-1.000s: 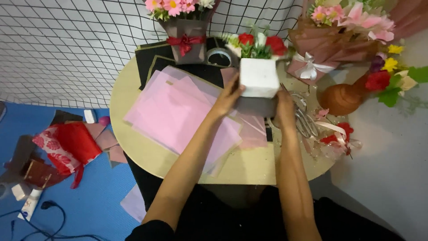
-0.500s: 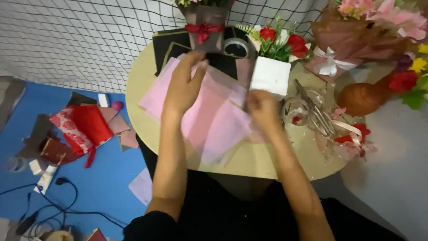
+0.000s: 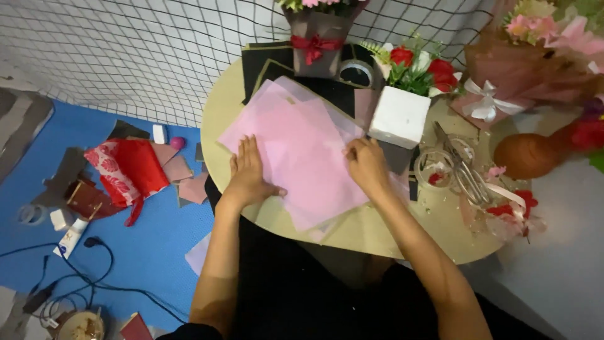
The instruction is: Wrapping a small floral arrangement in pink decorative paper and securing it with tape.
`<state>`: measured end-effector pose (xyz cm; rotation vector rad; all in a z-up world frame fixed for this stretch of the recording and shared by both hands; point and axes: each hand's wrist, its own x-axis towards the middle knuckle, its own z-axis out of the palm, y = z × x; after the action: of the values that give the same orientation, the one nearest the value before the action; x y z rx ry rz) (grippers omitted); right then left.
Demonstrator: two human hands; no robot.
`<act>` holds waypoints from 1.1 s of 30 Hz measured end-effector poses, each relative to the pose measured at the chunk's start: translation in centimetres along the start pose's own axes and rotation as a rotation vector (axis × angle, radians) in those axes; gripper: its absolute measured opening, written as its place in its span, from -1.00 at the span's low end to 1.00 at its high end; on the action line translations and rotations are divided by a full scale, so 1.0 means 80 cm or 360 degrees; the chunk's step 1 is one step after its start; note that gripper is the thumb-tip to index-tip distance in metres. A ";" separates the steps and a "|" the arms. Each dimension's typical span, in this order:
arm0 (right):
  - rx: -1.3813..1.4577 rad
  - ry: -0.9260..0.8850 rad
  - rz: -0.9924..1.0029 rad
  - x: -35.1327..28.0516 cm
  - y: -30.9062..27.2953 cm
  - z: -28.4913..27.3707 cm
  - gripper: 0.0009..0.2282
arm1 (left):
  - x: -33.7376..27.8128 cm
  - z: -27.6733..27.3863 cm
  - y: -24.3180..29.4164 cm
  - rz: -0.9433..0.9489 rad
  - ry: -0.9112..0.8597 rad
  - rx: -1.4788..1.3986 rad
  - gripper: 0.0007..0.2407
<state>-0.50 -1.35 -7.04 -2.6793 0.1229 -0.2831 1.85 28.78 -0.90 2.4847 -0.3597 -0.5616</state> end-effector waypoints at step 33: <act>0.1373 0.0601 0.0105 -0.007 0.095 -0.197 -0.74 | 0.176 0.063 0.203 0.1359 0.0337 -0.1840 -0.94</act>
<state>-4.80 -14.72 3.42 -1.7461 0.1579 -0.6482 9.75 8.18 0.26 1.1017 -0.6970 -0.0607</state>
